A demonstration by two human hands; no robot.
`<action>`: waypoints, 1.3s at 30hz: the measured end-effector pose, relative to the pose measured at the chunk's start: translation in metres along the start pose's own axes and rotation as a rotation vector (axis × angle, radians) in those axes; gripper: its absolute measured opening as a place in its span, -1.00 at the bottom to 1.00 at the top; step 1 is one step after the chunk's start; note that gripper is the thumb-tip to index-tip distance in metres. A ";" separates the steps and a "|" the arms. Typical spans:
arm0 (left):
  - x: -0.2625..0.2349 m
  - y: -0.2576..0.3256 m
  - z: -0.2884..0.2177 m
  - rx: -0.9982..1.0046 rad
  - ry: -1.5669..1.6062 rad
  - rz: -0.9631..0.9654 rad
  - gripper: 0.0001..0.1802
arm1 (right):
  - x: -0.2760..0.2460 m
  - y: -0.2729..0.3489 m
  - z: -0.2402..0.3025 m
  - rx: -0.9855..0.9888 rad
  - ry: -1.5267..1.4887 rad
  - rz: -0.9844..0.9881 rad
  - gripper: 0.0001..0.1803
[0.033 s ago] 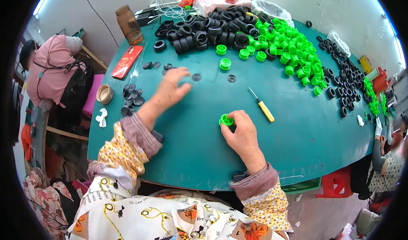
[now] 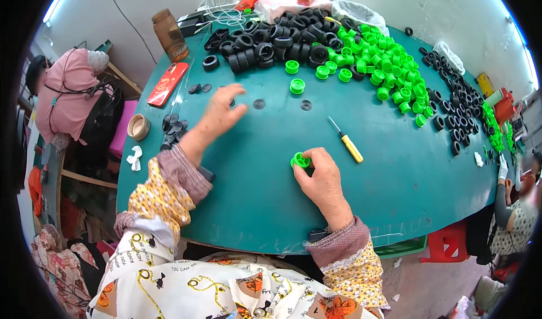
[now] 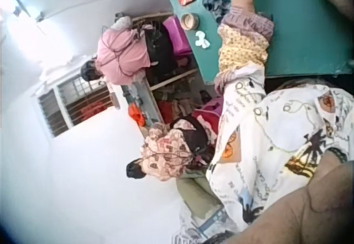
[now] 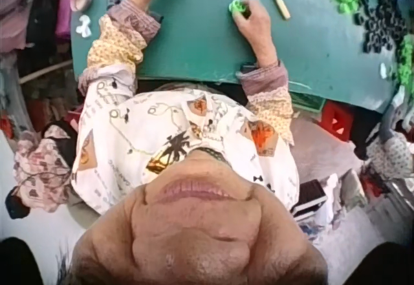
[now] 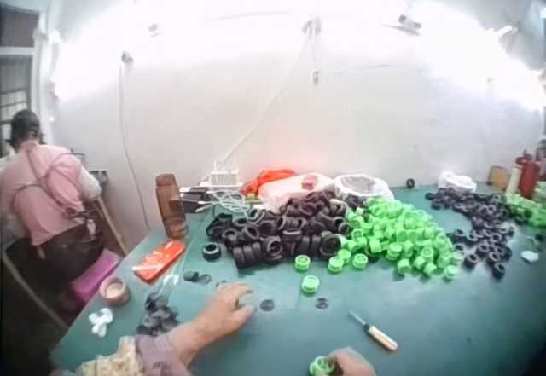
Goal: Assembling green plastic caps into black rubber or plastic rings at a workbench.
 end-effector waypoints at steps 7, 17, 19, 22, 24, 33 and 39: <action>-0.007 -0.048 0.066 -0.168 -0.223 -0.034 -0.42 | -0.003 -0.007 -0.019 0.260 -0.286 0.037 -0.79; -0.001 -0.070 0.080 -0.173 -0.420 -0.011 -0.40 | -0.004 -0.022 -0.013 0.038 -0.182 0.073 -0.79; -0.010 -0.060 0.057 -0.165 -0.348 -0.041 -0.40 | -0.004 -0.021 -0.013 0.040 -0.138 0.093 -0.79; -0.020 -0.034 0.002 -0.186 0.020 -0.121 -0.41 | -0.006 -0.017 -0.012 0.028 -0.092 0.061 -0.78; -0.019 0.001 -0.024 -0.259 0.317 -0.129 -0.42 | -0.002 -0.016 -0.020 0.030 -0.106 0.060 -0.79; -0.026 0.073 -0.083 -0.231 0.212 0.125 -0.29 | 0.015 -0.009 0.000 -0.048 0.080 0.069 -0.74; -0.017 0.069 -0.085 -0.019 -0.094 0.177 -0.41 | 0.043 -0.004 0.023 -0.206 0.137 0.012 -0.55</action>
Point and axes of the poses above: each hand's wrist, its own y-axis away from the middle knuckle, its own x-axis out of the palm, z = x × y, the point moved 3 cm from there along -y, towards the middle knuckle, and after that the axes turned 10 degrees about x, right-handed, at the moved point
